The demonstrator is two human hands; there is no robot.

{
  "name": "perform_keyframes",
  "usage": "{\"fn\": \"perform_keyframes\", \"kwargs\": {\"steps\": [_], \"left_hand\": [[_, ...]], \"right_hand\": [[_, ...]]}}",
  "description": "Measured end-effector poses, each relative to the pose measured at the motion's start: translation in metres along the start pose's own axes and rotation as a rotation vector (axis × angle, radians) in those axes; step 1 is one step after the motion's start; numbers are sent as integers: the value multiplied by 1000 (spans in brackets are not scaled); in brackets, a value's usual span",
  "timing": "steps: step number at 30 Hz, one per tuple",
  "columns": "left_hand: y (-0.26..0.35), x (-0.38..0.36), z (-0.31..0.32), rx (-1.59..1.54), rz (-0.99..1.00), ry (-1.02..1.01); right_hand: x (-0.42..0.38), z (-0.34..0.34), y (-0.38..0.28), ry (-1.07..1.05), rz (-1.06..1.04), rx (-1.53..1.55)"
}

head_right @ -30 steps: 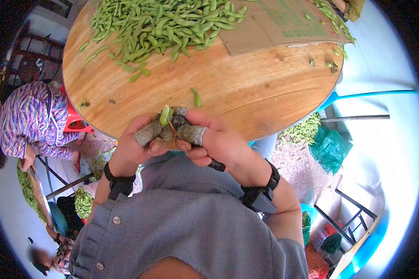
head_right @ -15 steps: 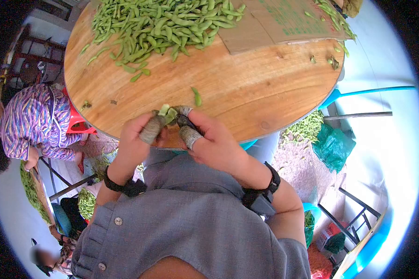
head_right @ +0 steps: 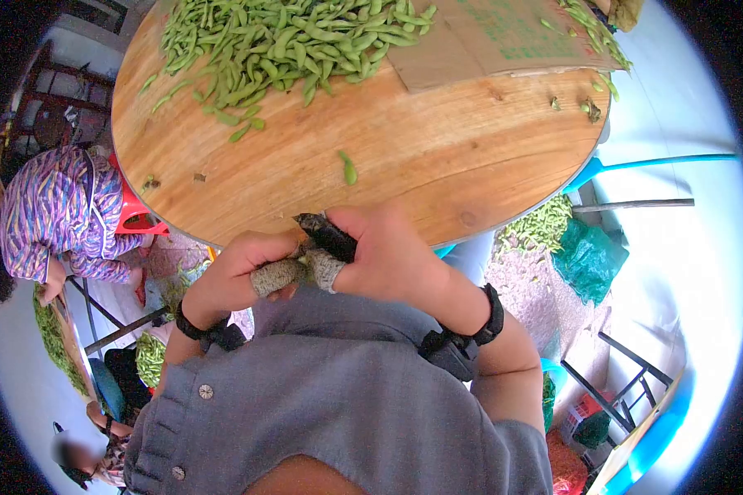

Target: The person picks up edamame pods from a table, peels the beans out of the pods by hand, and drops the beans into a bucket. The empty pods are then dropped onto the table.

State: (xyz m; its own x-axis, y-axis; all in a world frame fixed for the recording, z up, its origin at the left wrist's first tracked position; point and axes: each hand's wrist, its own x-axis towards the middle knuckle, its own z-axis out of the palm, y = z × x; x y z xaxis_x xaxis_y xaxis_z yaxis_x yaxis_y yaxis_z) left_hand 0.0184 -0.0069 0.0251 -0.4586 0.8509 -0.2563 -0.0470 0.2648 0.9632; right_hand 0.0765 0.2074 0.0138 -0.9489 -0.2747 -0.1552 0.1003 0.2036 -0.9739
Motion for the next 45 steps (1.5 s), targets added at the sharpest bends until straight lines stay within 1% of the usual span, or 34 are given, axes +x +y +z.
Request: {"fn": "perform_keyframes", "kwargs": {"steps": [2,3,5,6,8,9,11,12,14,15,17,18,20,21,23,24,26,27,29,30,32,34,36,37,38,39,40,41,42,43,44,45], "left_hand": [[-3,-3,-4,-142,-144,-66],[-4,-7,-6,-142,-143,-71],[-4,-15,-7,-174,-148,109],[-7,-14,-7,-175,-148,107],[-20,-13,-5,-13,-206,444],[-24,-13,-5,-12,-208,444],[-30,-11,0,257,-93,587],[-31,-9,1,254,-95,588],[-31,-2,3,571,58,594],[-29,1,4,566,56,599],[-23,8,7,665,127,499],[-22,11,10,663,125,497],[-20,17,14,728,262,354],[-19,17,14,728,261,348],[-16,17,13,691,279,199],[-13,17,13,689,279,198],[-7,14,13,427,273,63],[-9,10,12,422,273,69],[-17,-4,2,490,206,166],[-18,-13,-2,486,200,168],[-21,-38,-10,135,-169,442],[-29,-66,-24,186,-233,626],[-53,-101,-45,283,-353,689],[-63,-118,-53,284,-356,691],[-72,-132,-59,453,-465,685],[-76,-139,-61,621,-573,674],[-77,-140,-59,619,-572,675],[-78,-140,-57,685,-601,679],[-78,-140,-54,752,-630,683],[-75,-137,-53,751,-633,685],[-69,-128,-51,932,-573,734],[-61,-117,-48,1112,-507,780]], "right_hand": [[-1,1,0,76,-89,-294],[1,1,3,80,-87,-295],[6,4,19,251,-271,-576],[7,8,25,253,-268,-577],[6,17,31,216,-254,-667],[4,17,30,216,-253,-665],[-3,15,26,56,-278,-726],[-7,15,26,53,-276,-726],[-14,14,24,-22,-358,-646],[-14,16,22,-29,-358,-648],[-13,19,16,313,-352,-531],[-12,18,17,312,-349,-529],[-8,12,18,287,-304,-442],[-7,10,20,291,-300,-440],[-7,6,22,109,-38,-83],[-6,2,19,110,-36,-83],[-5,-7,8,-154,406,290],[-6,-7,7,-158,409,286],[-6,-4,6,-168,328,84],[-6,-2,13,-174,331,86],[-7,5,32,-25,-241,-547],[-12,12,29,-23,-261,-588],[-13,12,24,-22,-287,-631],[-14,9,21,-132,-270,-593],[-14,7,19,-240,-253,-556],[-12,6,20,-241,-254,-557],[-8,5,22,-133,-244,-598],[-3,3,23,-26,-235,-638],[3,1,21,-28,-237,-639],[10,0,18,181,-203,-682],[17,-1,17,391,-166,-719],[24,-3,20,388,-166,-717]]}}
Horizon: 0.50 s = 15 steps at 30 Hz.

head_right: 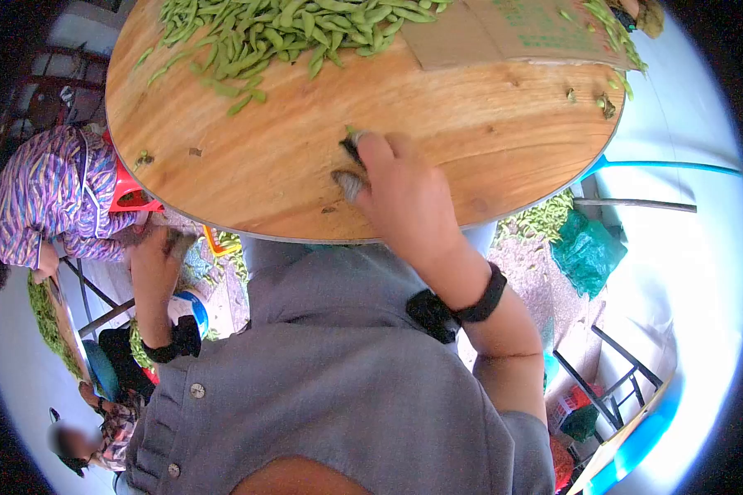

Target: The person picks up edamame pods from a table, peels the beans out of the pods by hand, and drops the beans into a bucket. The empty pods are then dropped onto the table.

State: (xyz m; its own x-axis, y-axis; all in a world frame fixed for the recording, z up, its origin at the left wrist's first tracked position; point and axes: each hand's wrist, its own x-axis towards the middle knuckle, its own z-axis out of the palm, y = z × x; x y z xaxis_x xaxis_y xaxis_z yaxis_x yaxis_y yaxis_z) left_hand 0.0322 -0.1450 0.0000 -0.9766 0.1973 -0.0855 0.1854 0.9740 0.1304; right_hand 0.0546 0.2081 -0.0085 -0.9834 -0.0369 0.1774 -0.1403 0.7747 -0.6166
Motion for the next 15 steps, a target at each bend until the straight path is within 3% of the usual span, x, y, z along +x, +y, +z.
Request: {"fn": "perform_keyframes", "kwargs": {"steps": [1,3,9,12,15], "left_hand": [[16,6,-2,2,0,-1],[57,18,-1,-262,191,282],[164,45,40,-417,825,192],[176,51,48,-341,899,242],[127,47,38,-7,500,149]], "right_hand": [[6,4,5,6,36,-57],[9,8,10,17,76,-116],[3,0,14,140,83,-86],[-6,-15,14,106,216,-32],[-13,-20,15,126,219,28]]}}
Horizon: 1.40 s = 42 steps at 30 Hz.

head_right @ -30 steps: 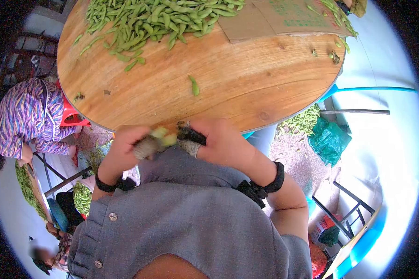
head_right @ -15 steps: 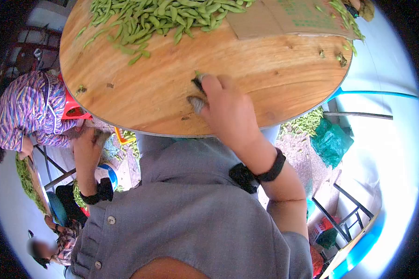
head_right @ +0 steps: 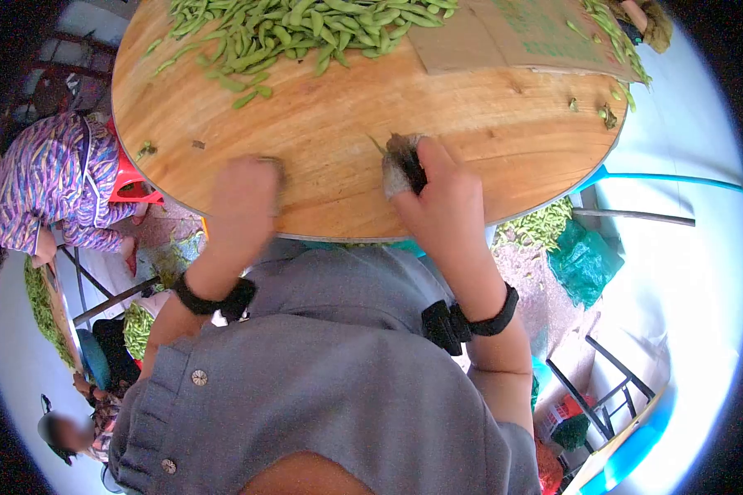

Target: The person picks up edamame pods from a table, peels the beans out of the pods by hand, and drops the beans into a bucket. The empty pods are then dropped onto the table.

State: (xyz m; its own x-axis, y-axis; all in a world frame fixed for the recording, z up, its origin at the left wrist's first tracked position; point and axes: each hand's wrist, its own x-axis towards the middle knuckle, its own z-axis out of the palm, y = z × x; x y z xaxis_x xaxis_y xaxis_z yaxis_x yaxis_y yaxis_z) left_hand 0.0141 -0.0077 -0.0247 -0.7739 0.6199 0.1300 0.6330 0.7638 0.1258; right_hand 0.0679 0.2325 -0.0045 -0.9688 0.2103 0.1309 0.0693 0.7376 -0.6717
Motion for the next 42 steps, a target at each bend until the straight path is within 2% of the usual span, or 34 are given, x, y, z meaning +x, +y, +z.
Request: {"fn": "perform_keyframes", "kwargs": {"steps": [1,2,3,4,5,6,7,8,9,11,13,14,15,16,17,19,20,22,23,25,30,32,35,37,38,40,42], "left_hand": [[-21,-14,-3,120,-163,-51],[-43,-35,-7,197,-297,21],[-66,-52,-16,351,-446,-15],[-77,-62,-24,503,-595,-51],[-75,-68,-28,508,-594,-53],[-72,-72,-36,501,-520,49],[-70,-73,-43,491,-446,154],[-57,-66,-46,269,-337,184],[-36,-54,-48,45,-224,215],[4,-24,-54,-448,-39,142],[24,-3,-53,-586,186,67],[24,0,-49,-591,188,73],[24,3,-43,-539,196,-41],[24,6,-39,-484,208,-159],[26,9,-36,-483,219,-164],[28,14,-31,-787,100,-203],[27,14,-27,-784,106,-209],[23,12,-18,-953,-26,-289],[23,12,-14,-948,-24,-289],[22,12,-8,-1232,-185,-203],[25,19,-16,-1347,-254,-176],[25,20,-17,-1393,-302,-197],[25,20,-17,-1265,-323,-232],[26,20,-19,-1058,-194,-161],[25,20,-18,-1058,-194,-161],[21,21,-15,-490,129,-12],[21,20,-14,-599,99,-18]], "right_hand": [[-3,2,-2,-1,27,124],[-4,4,-2,-1,56,248],[-4,6,-1,1,58,257],[-4,8,0,-157,105,368],[-4,10,0,-317,152,476],[-4,14,-1,-320,151,480],[-2,19,-3,-422,154,545],[-1,23,-6,-524,156,606],[0,21,-12,-526,151,603],[0,13,-22,-639,185,505],[-1,7,-19,-649,154,445],[-2,5,-17,-661,123,394],[-4,5,-15,-657,123,390],[-9,9,-12,-533,74,520],[-12,12,-8,-404,27,649],[-16,15,0,-374,47,663],[-16,15,2,-356,58,672],[-16,16,-1,-335,71,717],[-16,15,-3,-320,82,758],[-14,4,-11,-355,80,709],[-15,3,-8,-489,-3,642],[-13,3,-12,-563,108,699],[-9,2,-18,-596,209,718],[-7,1,-21,-600,248,758],[-6,1,-22,-605,286,798],[-5,5,-20,-625,308,838],[-5,9,-16,-644,329,877]]}}
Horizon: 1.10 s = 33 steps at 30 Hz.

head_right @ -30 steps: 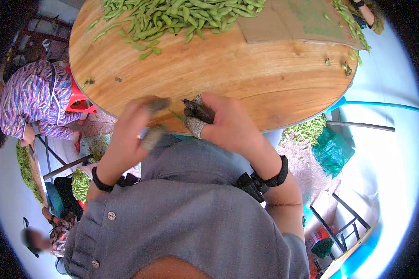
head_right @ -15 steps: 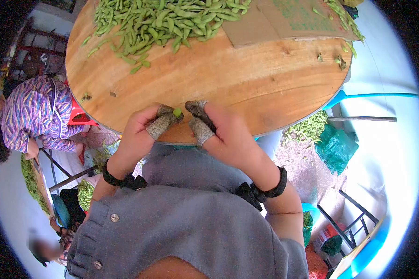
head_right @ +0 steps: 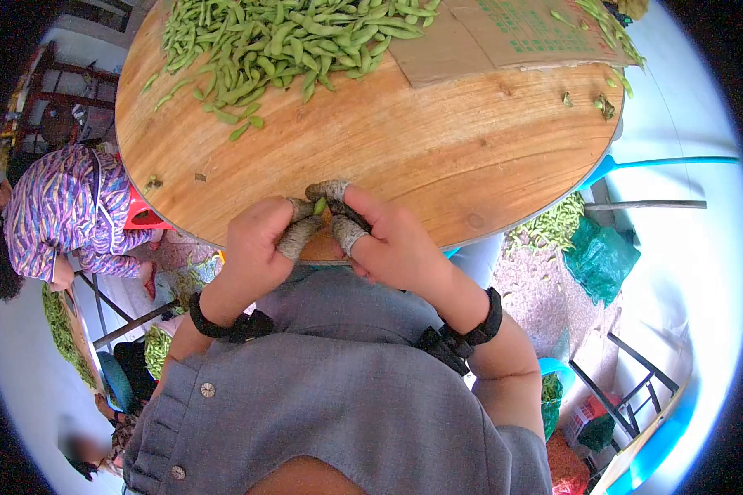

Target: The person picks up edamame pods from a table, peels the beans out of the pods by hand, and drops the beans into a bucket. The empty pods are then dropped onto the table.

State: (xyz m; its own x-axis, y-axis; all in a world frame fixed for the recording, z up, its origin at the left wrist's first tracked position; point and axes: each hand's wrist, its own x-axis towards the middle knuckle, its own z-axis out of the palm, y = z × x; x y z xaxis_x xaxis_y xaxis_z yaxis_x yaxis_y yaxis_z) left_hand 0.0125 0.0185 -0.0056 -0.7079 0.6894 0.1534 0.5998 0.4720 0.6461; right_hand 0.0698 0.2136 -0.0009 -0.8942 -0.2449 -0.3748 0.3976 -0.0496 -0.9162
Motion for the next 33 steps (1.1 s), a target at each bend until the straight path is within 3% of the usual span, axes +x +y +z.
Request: {"fn": "perform_keyframes", "kwargs": {"steps": [2,4,5,6,7,8,10,14,20,23,25,26,28,29,31,32,33], "left_hand": [[-1,-1,1,-108,-25,6],[-4,-5,5,-1010,-562,-151],[-8,-7,10,-1012,-560,-152],[-13,-9,15,-1386,-629,-182],[-16,-10,18,-1763,-689,-209],[-16,-10,18,-1764,-685,-206],[-15,-10,19,-1898,-606,-268],[-16,-7,18,-1886,-557,-233],[-4,-11,11,-1861,-662,-193],[-5,-8,12,-1835,-662,-220],[-8,-7,12,-1974,-623,-397],[-7,-6,13,-1988,-593,-377],[-4,-4,13,-1404,-439,-316],[-2,-2,9,-1413,-431,-300],[4,2,-3,-1012,-424,-250],[4,3,-4,-1013,-426,-248],[5,4,-6,-793,-314,-204]], "right_hand": [[1,-3,5,-120,-7,151],[-1,-1,6,-135,-16,192],[-2,0,6,-154,-26,231],[-3,1,9,-153,-26,228],[-4,3,13,-119,-158,162],[-5,4,15,-86,-289,96],[-8,0,-1,-92,-192,71],[0,-1,0,-87,-40,64],[5,-1,-1,63,-69,110],[7,-3,0,-7,-55,181],[6,-3,2,-21,-59,236],[5,-4,2,-30,-54,308],[4,-3,1,-5,-59,278],[4,-1,1,33,-86,256],[6,2,2,68,-112,237],[7,3,2,100,-142,198],[7,4,3,135,-172,160]]}}
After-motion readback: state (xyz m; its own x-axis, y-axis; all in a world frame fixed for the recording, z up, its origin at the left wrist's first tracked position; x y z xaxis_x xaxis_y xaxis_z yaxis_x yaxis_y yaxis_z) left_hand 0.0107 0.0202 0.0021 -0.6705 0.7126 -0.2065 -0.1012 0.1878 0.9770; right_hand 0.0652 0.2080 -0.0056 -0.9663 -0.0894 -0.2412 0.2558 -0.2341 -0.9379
